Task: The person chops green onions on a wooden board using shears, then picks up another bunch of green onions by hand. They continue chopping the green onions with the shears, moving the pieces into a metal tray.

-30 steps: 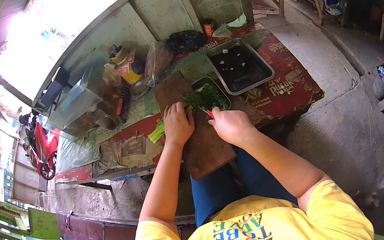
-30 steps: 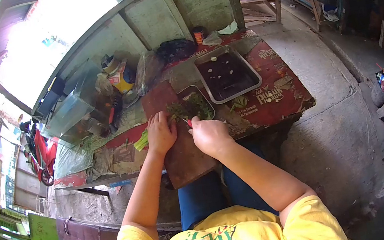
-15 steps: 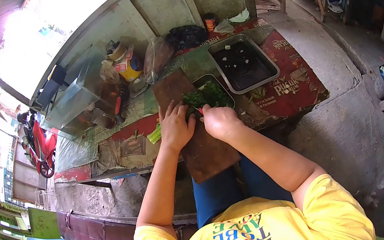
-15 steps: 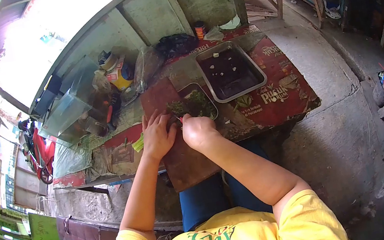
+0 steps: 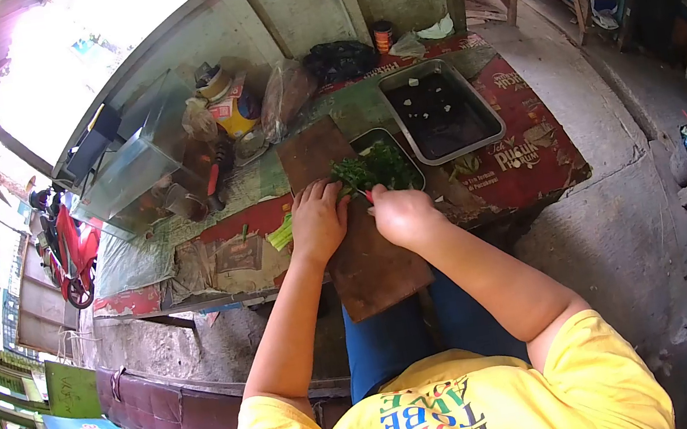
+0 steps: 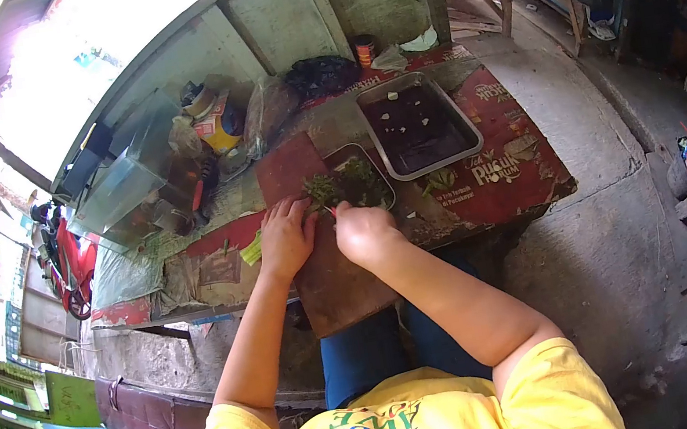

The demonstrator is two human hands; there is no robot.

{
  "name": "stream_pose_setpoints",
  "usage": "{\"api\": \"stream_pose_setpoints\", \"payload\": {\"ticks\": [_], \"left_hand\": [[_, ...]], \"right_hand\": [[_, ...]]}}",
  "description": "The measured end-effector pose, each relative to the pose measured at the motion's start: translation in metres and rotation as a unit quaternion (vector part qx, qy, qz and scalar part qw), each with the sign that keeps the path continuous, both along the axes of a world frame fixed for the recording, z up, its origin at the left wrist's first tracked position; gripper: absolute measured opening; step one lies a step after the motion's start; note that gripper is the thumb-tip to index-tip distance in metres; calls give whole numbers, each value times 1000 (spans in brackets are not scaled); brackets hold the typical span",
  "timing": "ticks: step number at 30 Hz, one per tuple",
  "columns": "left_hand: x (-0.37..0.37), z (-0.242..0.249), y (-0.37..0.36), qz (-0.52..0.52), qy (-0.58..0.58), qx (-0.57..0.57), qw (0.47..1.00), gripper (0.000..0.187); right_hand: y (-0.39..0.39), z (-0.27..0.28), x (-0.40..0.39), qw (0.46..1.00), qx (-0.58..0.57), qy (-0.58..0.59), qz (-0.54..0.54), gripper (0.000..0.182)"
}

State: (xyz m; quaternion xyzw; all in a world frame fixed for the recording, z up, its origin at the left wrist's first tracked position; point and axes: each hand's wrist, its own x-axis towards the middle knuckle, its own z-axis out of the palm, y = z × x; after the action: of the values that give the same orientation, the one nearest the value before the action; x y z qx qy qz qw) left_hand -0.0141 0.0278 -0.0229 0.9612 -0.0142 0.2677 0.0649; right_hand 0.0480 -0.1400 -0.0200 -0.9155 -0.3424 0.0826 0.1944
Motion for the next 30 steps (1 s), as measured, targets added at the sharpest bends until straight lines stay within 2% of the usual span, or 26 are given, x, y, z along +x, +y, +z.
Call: {"api": "stream_pose_setpoints", "payload": {"ticks": [6, 10, 12, 15, 23, 30], "left_hand": [[0, -1, -3, 5, -16, -8, 1000, 22], [2, -4, 1, -4, -34, 0, 999, 23], [3, -4, 1, -6, -30, -5, 1000, 24], [3, -3, 0, 4, -16, -17, 1000, 25], [0, -4, 0, 9, -9, -26, 1000, 27], [-11, 11, 3, -41, 30, -41, 998, 40]], "right_hand": [[-63, 5, -35, 1000, 9, 15, -7, 31], [-73, 17, -37, 1000, 2, 14, -1, 31], [-67, 27, -36, 999, 23, -41, 10, 31], [-45, 32, -33, 996, 54, -65, 1, 30], [-12, 0, -14, 997, 27, -69, 13, 32], [-1, 3, -7, 999, 5, -36, 13, 28]]}}
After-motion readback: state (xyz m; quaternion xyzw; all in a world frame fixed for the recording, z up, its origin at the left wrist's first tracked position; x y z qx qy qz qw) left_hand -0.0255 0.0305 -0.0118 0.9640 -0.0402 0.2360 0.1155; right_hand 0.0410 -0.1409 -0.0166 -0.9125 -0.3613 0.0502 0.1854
